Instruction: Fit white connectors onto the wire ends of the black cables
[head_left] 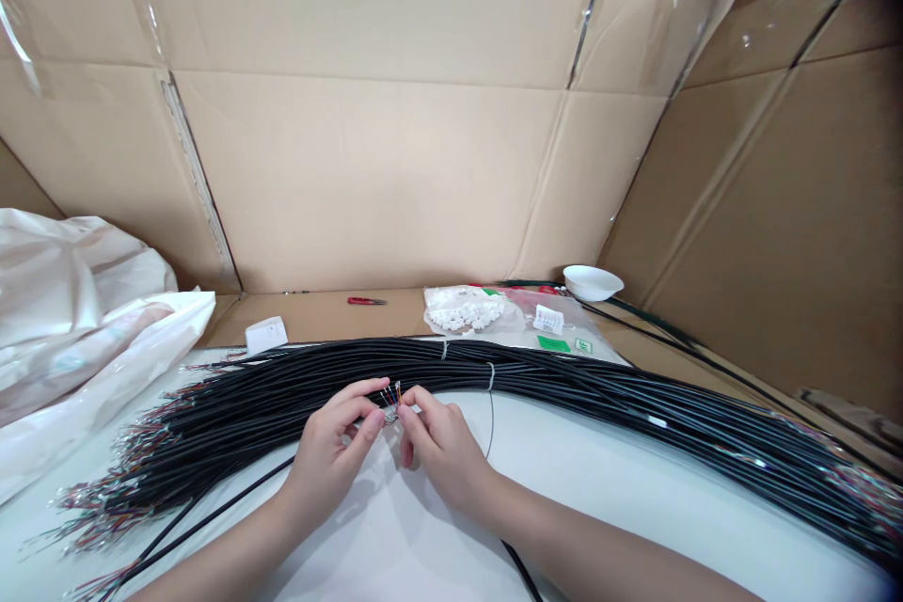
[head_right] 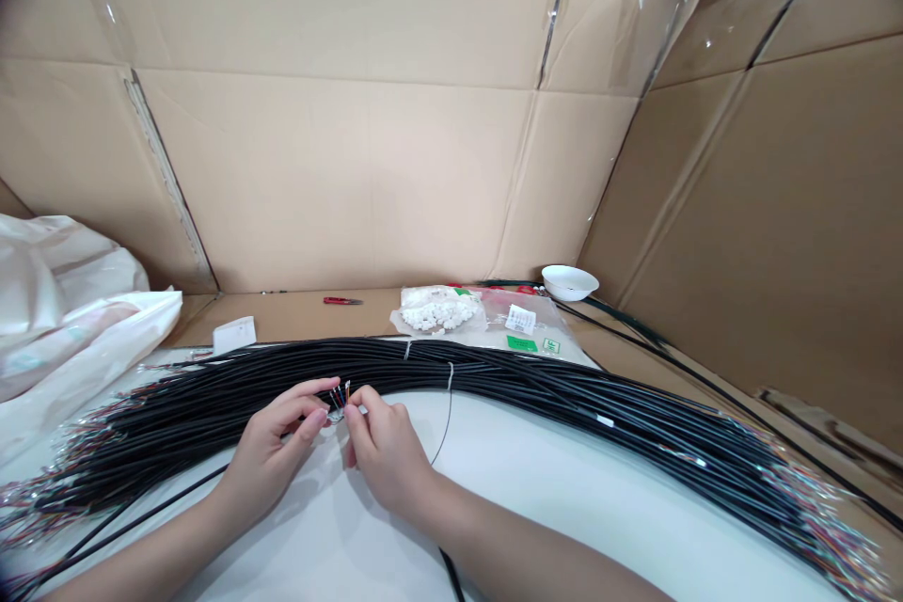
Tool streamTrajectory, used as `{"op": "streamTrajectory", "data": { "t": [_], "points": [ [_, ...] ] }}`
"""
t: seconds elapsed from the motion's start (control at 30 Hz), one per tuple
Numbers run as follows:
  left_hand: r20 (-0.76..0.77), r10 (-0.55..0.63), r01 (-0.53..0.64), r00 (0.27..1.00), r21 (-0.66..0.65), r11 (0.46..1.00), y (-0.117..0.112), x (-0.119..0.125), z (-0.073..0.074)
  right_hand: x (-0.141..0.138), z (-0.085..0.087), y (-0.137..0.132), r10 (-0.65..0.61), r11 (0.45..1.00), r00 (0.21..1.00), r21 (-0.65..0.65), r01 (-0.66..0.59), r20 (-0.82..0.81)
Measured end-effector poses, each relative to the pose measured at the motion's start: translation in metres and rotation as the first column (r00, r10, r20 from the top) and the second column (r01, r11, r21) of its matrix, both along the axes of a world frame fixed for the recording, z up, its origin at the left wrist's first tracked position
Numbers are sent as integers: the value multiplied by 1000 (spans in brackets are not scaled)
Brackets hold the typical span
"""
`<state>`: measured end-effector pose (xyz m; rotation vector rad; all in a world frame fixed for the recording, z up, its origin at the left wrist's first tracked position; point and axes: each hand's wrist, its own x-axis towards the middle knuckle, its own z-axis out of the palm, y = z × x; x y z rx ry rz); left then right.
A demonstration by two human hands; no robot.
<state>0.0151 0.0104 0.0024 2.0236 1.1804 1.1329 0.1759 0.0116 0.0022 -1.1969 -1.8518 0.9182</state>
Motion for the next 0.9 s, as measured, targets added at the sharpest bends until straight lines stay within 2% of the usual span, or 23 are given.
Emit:
{"op": "streamTrajectory", "data": {
  "t": [0.43,0.73,0.9],
  "points": [
    [10,4,-4,1000,-17,1000,1,1,1,0,-2,0,-2,1000,1000,-7,2,-13],
    [2,-37,37,999,-5,999,0,2,4,1,1,2,17,996,997,-86,-24,-74],
    [-1,-23,23,1000,-2,1000,0,2,4,1,2,1,8,998,998,-67,-13,-69]
  ]
}}
